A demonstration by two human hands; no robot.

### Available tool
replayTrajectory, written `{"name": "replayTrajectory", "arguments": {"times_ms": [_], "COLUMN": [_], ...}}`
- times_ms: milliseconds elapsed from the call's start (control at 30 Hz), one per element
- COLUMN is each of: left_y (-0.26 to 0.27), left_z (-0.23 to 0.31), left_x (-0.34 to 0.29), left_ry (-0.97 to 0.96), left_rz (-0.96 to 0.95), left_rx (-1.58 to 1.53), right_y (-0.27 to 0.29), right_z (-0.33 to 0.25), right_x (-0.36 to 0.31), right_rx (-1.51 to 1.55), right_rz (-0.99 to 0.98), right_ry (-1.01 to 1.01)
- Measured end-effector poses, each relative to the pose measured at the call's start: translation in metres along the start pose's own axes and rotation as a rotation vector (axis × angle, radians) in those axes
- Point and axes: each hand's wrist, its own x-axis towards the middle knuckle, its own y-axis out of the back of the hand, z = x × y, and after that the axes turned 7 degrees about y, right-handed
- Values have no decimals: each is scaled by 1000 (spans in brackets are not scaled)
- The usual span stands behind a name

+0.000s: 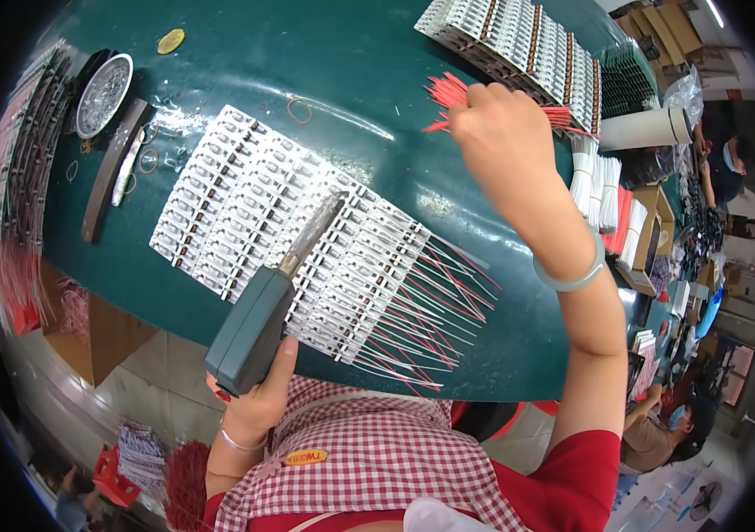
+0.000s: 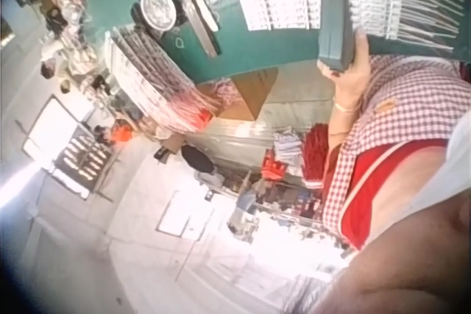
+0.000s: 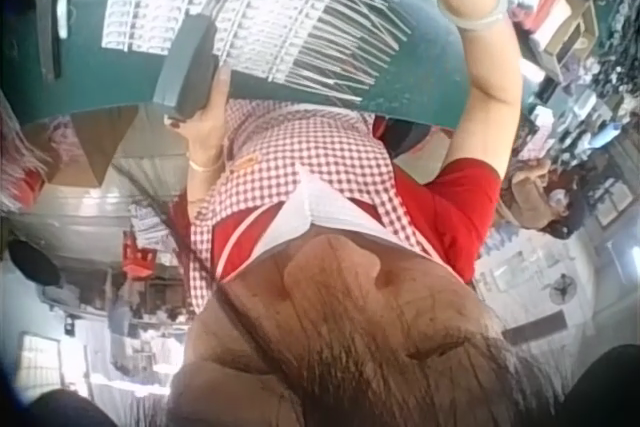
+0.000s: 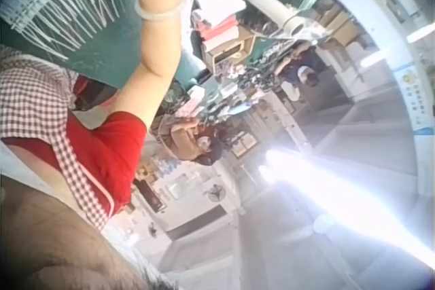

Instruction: The person places an assembled panel into a box, sets a new panel on the table, and inserts individual wires into the panel slots, bonding them using a handheld heating tool.

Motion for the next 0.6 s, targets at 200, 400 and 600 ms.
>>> {"name": "replayTrajectory", "arguments": {"times_ms": [200, 400, 600], "left_y": [6, 6, 6], "left_z": [9, 9, 7], "left_x": [-3, -4, 0], "left_ry": [27, -6, -47], "left_rz": [-32, -7, -19], "left_rx": [0, -39, 53], "right_y": [-3, -17, -23], "right_z": [-35, -42, -48], "right_x": [26, 22, -10], "right_rx": [12, 135, 128], "right_rz": [-247, -297, -28], "right_ry": [133, 114, 18]}}
